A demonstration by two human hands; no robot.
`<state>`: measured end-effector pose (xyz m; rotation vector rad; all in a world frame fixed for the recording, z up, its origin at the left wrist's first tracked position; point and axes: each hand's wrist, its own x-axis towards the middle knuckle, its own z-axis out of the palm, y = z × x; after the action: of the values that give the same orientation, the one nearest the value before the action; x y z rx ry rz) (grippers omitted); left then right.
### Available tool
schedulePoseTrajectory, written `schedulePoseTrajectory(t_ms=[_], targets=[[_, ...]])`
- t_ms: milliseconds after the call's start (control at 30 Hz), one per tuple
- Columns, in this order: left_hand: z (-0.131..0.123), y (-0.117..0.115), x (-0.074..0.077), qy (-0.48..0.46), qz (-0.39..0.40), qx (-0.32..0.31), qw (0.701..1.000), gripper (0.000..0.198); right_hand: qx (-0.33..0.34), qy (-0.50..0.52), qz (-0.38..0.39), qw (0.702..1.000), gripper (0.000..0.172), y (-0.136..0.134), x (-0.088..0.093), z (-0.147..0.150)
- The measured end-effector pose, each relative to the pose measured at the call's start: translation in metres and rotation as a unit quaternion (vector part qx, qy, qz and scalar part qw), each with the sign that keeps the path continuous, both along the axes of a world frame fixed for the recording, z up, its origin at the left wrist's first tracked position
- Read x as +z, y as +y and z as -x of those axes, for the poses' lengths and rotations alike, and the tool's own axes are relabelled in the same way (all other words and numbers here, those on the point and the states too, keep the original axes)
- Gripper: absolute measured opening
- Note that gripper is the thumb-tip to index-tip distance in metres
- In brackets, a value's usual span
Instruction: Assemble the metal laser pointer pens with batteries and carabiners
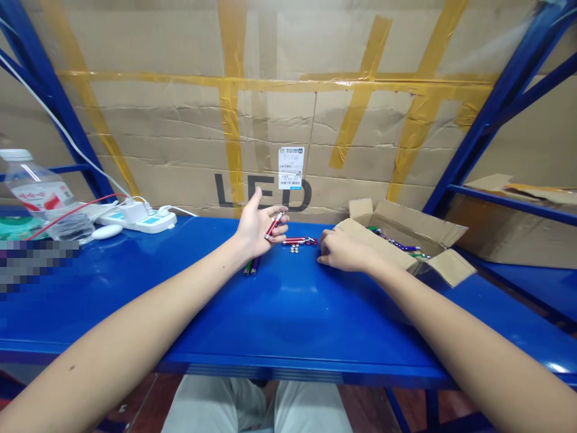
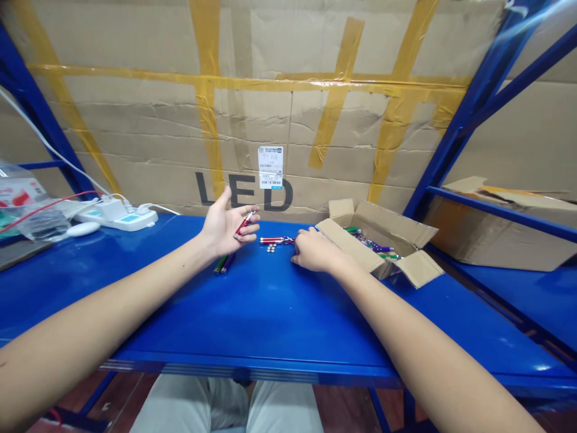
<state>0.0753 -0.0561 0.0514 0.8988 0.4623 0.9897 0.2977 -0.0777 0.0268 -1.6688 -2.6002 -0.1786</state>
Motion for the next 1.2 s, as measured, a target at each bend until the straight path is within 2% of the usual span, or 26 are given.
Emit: schedulePoseTrajectory(t_ms=[167,333,500,700,767,833,933,1000,1100,1200], targets=[[-0.002,-0.005,0.002,0.013,-0.027,-0.032,0.999,0.063,0.025,0.036,0.014,0.999,0.007,0.001,-0.002,0.001],[-0.005,-0.005,0.000,0.038,-0.050,-0.053,0.997,0.041,0.042,0.055,0.047,0.996,0.007,-0.001,-0.001,0.004],[-0.009,-0.005,-0.008,0.098,-0.077,0.006,0.992,0.015,0.084,0.077,0.064,0.991,0.007,-0.004,0.001,0.008],[-0.013,-0.004,-0.013,0.153,-0.130,0.062,0.978,0.011,0.130,0.159,0.093,0.974,0.019,-0.005,-0.006,0.011],[-0.013,-0.003,-0.015,0.183,-0.152,0.077,0.968,0.009,0.144,0.177,0.077,0.971,0.017,-0.004,-0.007,0.010],[-0.014,-0.002,-0.017,0.250,-0.210,0.113,0.938,0.006,0.160,0.198,0.026,0.967,0.012,-0.001,-0.006,0.007],[-0.015,-0.005,-0.022,0.366,-0.365,0.167,0.839,0.007,0.166,0.260,-0.053,0.950,0.015,0.001,-0.001,0.003],[-0.016,-0.008,-0.026,0.411,-0.439,0.169,0.781,0.012,0.162,0.300,-0.052,0.939,0.017,0.000,0.002,0.002],[-0.016,-0.012,-0.029,0.445,-0.492,0.155,0.732,0.017,0.158,0.326,-0.002,0.932,0.019,-0.004,0.004,0.005],[-0.014,-0.012,-0.029,0.452,-0.526,0.163,0.702,0.015,0.157,0.336,-0.013,0.929,0.020,-0.006,0.002,0.009]])
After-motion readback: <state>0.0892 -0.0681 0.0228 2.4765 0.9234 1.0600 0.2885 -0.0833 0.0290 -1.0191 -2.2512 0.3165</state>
